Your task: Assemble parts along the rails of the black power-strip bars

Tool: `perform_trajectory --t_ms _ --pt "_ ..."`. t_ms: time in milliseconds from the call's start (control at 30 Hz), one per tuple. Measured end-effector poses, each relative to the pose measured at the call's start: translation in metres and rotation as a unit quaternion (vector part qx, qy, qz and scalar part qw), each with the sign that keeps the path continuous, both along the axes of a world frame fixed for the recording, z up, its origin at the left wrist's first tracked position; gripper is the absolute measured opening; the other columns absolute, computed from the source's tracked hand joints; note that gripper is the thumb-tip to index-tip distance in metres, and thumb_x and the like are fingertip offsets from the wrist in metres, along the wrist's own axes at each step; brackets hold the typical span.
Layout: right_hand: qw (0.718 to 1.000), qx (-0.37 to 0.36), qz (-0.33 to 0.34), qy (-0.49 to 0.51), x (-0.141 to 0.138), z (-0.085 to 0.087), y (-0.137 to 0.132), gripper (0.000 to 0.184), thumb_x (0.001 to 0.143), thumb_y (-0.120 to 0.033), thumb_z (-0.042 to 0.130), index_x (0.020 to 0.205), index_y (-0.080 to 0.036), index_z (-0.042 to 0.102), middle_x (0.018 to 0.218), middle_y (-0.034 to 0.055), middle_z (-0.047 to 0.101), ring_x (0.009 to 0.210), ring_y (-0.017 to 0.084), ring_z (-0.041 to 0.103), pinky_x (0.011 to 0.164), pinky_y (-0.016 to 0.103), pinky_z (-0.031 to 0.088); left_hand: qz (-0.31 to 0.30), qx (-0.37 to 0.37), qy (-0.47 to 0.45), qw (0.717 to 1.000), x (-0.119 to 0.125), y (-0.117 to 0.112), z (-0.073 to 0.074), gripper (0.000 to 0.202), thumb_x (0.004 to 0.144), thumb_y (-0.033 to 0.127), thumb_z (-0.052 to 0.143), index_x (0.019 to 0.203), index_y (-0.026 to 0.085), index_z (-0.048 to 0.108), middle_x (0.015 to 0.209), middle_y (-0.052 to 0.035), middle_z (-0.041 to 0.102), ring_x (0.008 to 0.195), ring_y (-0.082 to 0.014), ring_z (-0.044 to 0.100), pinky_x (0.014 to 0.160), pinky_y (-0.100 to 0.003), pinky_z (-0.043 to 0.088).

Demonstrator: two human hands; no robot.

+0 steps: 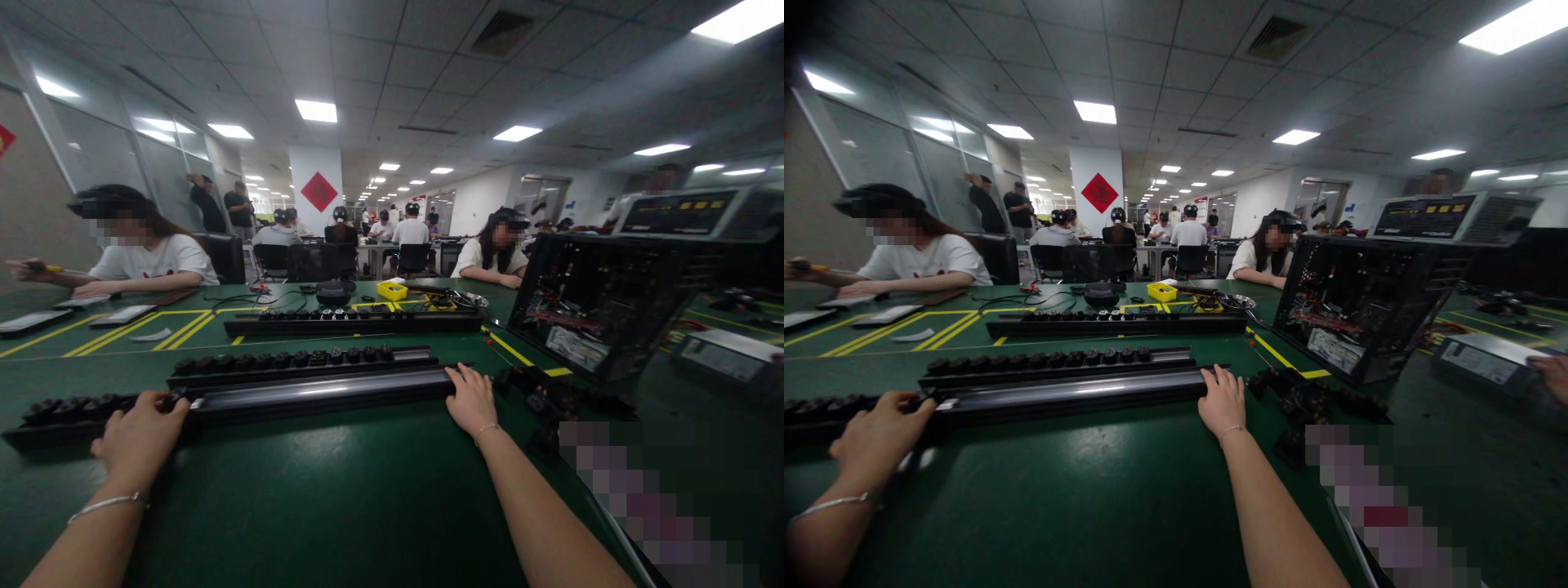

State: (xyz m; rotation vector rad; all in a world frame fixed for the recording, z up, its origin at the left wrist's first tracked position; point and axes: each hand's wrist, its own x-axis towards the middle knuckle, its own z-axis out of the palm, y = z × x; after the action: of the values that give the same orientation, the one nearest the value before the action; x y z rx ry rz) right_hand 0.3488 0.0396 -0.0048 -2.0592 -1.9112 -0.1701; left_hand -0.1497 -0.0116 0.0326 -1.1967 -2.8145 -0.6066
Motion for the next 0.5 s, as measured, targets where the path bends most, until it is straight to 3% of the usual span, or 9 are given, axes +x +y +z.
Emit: perform_trajectory --t_ms 300,500 --pt "1.0 -0.01 0.0 0.001 0.0004 0.0011 0.0005 0.057 0.071 -0.019 0.043 0.128 -0.025 0.042 0.138 0.0049 0.034 0.126 0.022 0.025 0.106 0.044 0.008 -0.004 -0.014 0.005 1.0 -0.0009 0.0005 0.0007 0.062 0.073 0.059 0.03 0.115 0.018 0.05 0.107 -0.0192 0.058 0.102 -0.0363 0.052 0.072 -0.042 0.043" --pt "1.0 -0.01 -0.002 0.002 0.0004 0.0 0.0005 0.057 0.071 -0.019 0.043 0.128 -0.025 0.042 0.138 0.0048 0.034 0.127 0.022 0.024 0.106 0.043 0.008 -0.007 -0.024 0.007 1.0 -0.0018 0.0008 0.0016 0.062 0.073 0.059 0.032 0.115 0.017 0.05 0.106 -0.0195 0.059 0.1 -0.0356 0.054 0.071 -0.039 0.044"
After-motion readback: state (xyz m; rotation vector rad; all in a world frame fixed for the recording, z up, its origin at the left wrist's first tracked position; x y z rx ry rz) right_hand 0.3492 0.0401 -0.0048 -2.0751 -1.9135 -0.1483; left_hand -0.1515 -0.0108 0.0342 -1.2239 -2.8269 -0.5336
